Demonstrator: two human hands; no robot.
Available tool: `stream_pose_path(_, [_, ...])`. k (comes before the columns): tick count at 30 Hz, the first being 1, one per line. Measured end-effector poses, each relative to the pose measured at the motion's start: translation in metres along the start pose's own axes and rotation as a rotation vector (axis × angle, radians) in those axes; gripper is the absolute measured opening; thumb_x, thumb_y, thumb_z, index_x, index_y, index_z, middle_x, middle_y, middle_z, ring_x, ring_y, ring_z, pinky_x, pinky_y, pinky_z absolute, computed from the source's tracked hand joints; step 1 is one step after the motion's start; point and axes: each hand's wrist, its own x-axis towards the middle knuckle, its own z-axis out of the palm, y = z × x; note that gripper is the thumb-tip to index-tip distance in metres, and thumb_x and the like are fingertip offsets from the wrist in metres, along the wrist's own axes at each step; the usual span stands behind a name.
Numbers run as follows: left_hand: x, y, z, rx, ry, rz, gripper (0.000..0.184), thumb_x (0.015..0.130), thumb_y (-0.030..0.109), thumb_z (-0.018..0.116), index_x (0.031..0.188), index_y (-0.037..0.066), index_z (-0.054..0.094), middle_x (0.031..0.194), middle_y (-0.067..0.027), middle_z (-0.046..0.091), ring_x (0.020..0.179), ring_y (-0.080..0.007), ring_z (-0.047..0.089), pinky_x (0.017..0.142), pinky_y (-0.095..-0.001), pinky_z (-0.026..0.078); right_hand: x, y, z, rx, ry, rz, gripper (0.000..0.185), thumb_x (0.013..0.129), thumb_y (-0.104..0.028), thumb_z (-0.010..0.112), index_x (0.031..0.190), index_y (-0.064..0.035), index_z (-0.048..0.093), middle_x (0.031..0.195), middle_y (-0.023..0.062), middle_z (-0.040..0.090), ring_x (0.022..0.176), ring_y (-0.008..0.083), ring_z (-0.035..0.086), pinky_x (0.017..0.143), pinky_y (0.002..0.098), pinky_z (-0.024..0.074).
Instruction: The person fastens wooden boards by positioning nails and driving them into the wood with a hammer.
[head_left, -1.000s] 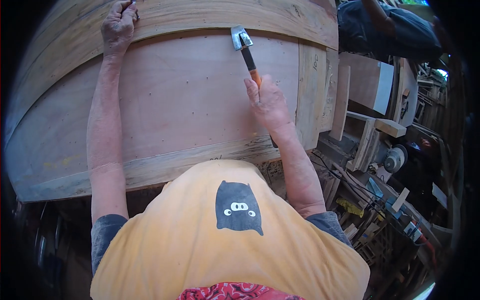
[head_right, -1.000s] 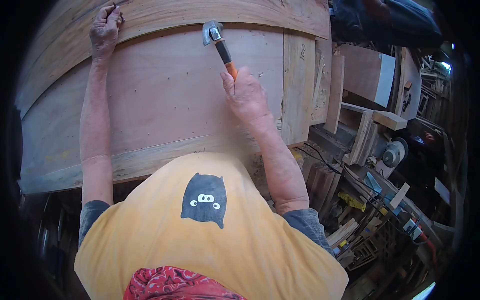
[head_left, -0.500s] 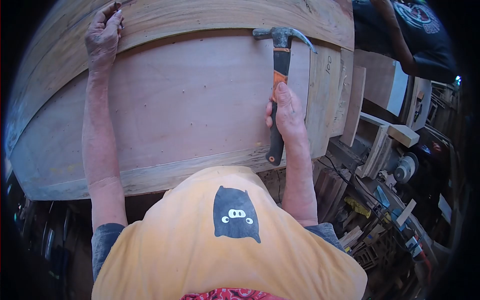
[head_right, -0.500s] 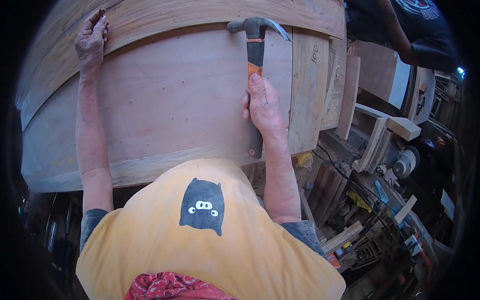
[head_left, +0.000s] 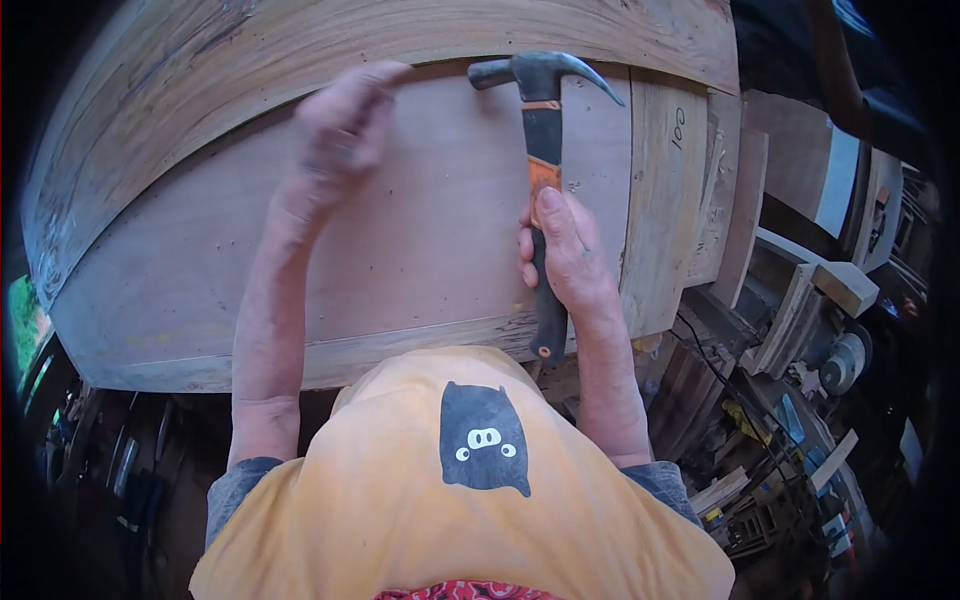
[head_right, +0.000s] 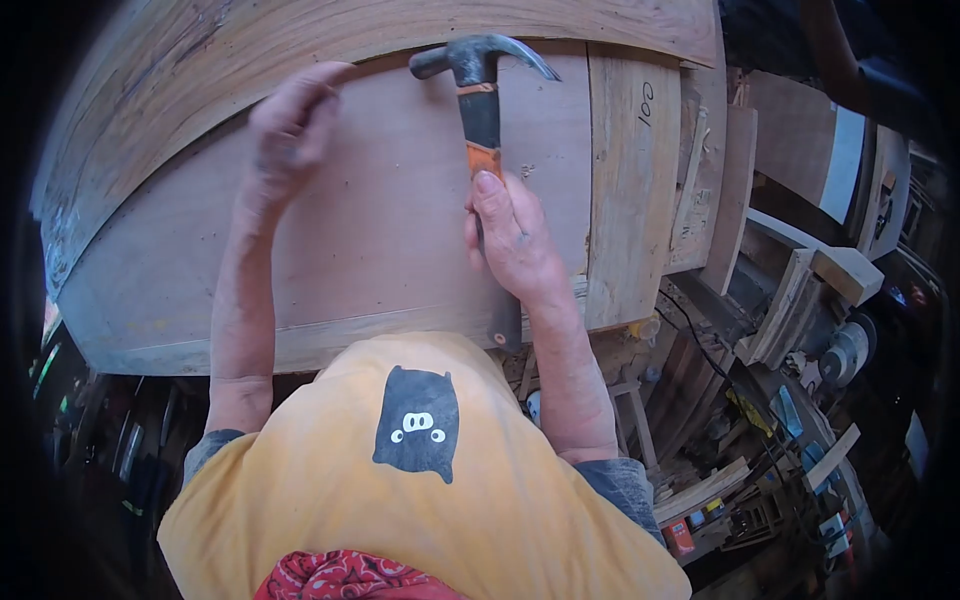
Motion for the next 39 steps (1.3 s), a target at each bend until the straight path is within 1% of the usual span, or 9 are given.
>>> stream_pose_path(3, [0.006, 0.023, 0.020, 0.440, -0.211, 0.237, 0.062, 0.082, -0.007, 0.061, 0.142, 0.010, 0.057, 0.092, -0.0040, 0.065, 0.081, -0.0190, 0.066, 0.069, -0.0350, 0.054, -0.014, 0.012, -0.006, 0.112, 0.034, 0.025, 0.053, 0.106, -0.053, 0.048, 0.096, -0.0018, 0.054, 0.066, 0.0042, 0.054, 0.050, 0.0125, 0.053, 0.048, 0.0276, 0.0426])
stream_pose_path(6, [0.018, 0.032, 0.030, 0.608, -0.365, 0.148, 0.075, 0.077, -0.005, 0.061, 0.149, 0.013, 0.050, 0.096, -0.0076, 0.063, 0.087, -0.0259, 0.066, 0.073, -0.0403, 0.055, -0.032, 0.018, -0.015, 0.132, 0.059, 0.052, 0.051, 0.105, -0.052, 0.052, 0.096, -0.0023, 0.054, 0.066, 0.0047, 0.054, 0.050, 0.0127, 0.053, 0.048, 0.0272, 0.0423])
stream_pose_path(12, [0.025, 0.043, 0.038, 0.737, -0.400, 0.100, 0.070, 0.080, -0.003, 0.061, 0.148, 0.011, 0.052, 0.094, -0.0077, 0.063, 0.085, -0.0254, 0.065, 0.073, -0.0386, 0.056, -0.045, 0.024, -0.025, 0.141, 0.052, 0.066, 0.045, 0.104, -0.047, 0.057, 0.094, -0.0041, 0.051, 0.065, 0.0034, 0.054, 0.049, 0.0115, 0.052, 0.048, 0.0269, 0.0420])
stream_pose_path(18, [0.018, 0.039, 0.043, 0.679, -0.272, 0.136, 0.063, 0.083, -0.002, 0.059, 0.145, 0.008, 0.054, 0.092, -0.0087, 0.063, 0.083, -0.0265, 0.066, 0.072, -0.0393, 0.056, -0.042, 0.038, -0.026, 0.170, 0.033, 0.038, 0.040, 0.103, -0.043, 0.061, 0.098, -0.0042, 0.052, 0.068, 0.0046, 0.053, 0.048, 0.0118, 0.052, 0.045, 0.0254, 0.0414])
stream_pose_path(24, [0.016, 0.047, 0.047, 0.623, -0.251, 0.033, 0.058, 0.086, -0.001, 0.057, 0.144, 0.006, 0.055, 0.090, -0.0101, 0.062, 0.081, -0.0292, 0.065, 0.073, -0.0412, 0.056, -0.041, 0.037, -0.023, 0.168, 0.045, 0.039, 0.041, 0.103, -0.043, 0.060, 0.095, -0.0042, 0.051, 0.065, 0.0031, 0.054, 0.048, 0.0111, 0.053, 0.046, 0.0264, 0.0417])
stream_pose_path(27, [0.017, 0.050, 0.056, 0.594, -0.223, 0.010, 0.059, 0.086, 0.000, 0.058, 0.145, 0.009, 0.055, 0.090, -0.0103, 0.062, 0.081, -0.0302, 0.066, 0.073, -0.0427, 0.056, -0.040, 0.038, -0.022, 0.172, 0.045, 0.047, 0.041, 0.103, -0.043, 0.060, 0.095, -0.0038, 0.051, 0.065, 0.0028, 0.055, 0.048, 0.0111, 0.053, 0.047, 0.0269, 0.0420])
stream_pose_path(30, [0.019, 0.055, 0.058, 0.633, -0.302, 0.013, 0.059, 0.087, 0.001, 0.058, 0.145, 0.013, 0.056, 0.091, -0.0105, 0.063, 0.081, -0.0307, 0.067, 0.073, -0.0433, 0.056, -0.038, 0.038, -0.022, 0.185, 0.046, 0.059, 0.043, 0.103, -0.045, 0.060, 0.096, -0.0032, 0.051, 0.065, 0.0031, 0.055, 0.048, 0.0112, 0.053, 0.047, 0.0265, 0.0420])
stream_pose_path(33, [0.020, 0.056, 0.064, 0.615, -0.238, -0.013, 0.060, 0.087, 0.002, 0.059, 0.145, 0.015, 0.056, 0.091, -0.0100, 0.064, 0.081, -0.0298, 0.067, 0.073, -0.0426, 0.056, -0.041, 0.036, -0.022, 0.209, 0.066, 0.064, 0.046, 0.103, -0.048, 0.060, 0.098, -0.0026, 0.052, 0.065, 0.0034, 0.055, 0.048, 0.0112, 0.053, 0.046, 0.0261, 0.0420])
stream_pose_path(39, [0.012, 0.048, 0.057, 0.597, -0.205, -0.065, 0.060, 0.086, 0.002, 0.059, 0.144, 0.014, 0.056, 0.091, -0.0094, 0.065, 0.081, -0.0297, 0.067, 0.073, -0.0423, 0.056, -0.041, 0.025, -0.023, 0.213, 0.092, 0.072, 0.051, 0.103, -0.052, 0.057, 0.102, -0.0014, 0.052, 0.067, 0.0044, 0.055, 0.048, 0.0115, 0.053, 0.046, 0.0261, 0.0419])
